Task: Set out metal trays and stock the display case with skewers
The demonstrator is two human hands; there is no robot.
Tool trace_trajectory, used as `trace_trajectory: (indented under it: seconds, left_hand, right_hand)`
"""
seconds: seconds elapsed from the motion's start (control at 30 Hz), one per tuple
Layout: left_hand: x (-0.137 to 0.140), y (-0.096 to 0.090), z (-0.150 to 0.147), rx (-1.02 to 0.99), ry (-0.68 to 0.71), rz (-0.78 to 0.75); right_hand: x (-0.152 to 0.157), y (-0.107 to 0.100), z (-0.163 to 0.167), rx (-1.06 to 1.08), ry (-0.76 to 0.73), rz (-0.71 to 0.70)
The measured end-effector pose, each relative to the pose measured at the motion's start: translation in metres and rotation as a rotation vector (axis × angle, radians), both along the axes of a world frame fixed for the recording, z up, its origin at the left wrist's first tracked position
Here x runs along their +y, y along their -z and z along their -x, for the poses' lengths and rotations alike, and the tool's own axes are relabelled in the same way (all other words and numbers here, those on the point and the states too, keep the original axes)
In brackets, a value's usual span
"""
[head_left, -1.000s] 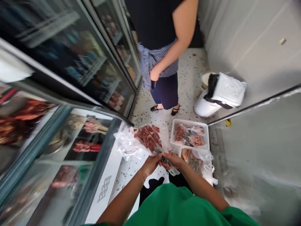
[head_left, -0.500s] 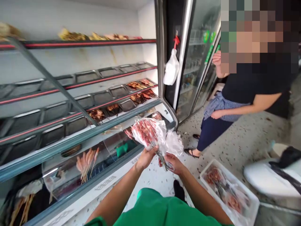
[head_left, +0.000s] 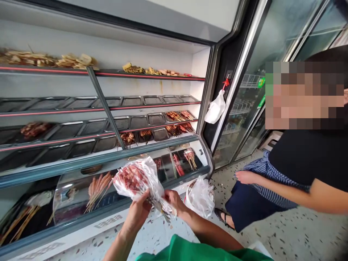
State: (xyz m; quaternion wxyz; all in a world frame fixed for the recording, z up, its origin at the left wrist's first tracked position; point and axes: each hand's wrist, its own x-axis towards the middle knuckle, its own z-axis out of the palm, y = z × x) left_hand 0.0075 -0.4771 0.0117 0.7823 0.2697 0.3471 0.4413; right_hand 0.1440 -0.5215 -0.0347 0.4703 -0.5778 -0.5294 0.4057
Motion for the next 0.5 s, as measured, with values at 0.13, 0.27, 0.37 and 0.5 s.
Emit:
trace_trajectory:
  seconds: [0.13,0.27,0.37,0.5]
  left_hand:
    - [-0.003,-0.007,0.003,-0.022,-0.108,0.025]
    - [0.004,-0.020,0.024,-0.028,-0.224,-0.006]
    - [0.011,-0.025,0.047,0.014,-0.267,-0.026]
    - [0.014,-0.024,0.068,0.024,-0.260,-0.011]
  right_hand:
    - [0.014,-0.011,-0.007,-0.519,0.181,-0.185]
    - [0.026,-0.023,-0.009,-0.668,0.162,-0.304]
    - [0.038,-0.026,-0.001,-0.836,0.107,-0.260]
    - [0.063,-0.024,0.013,-0.949,0.080,-0.199]
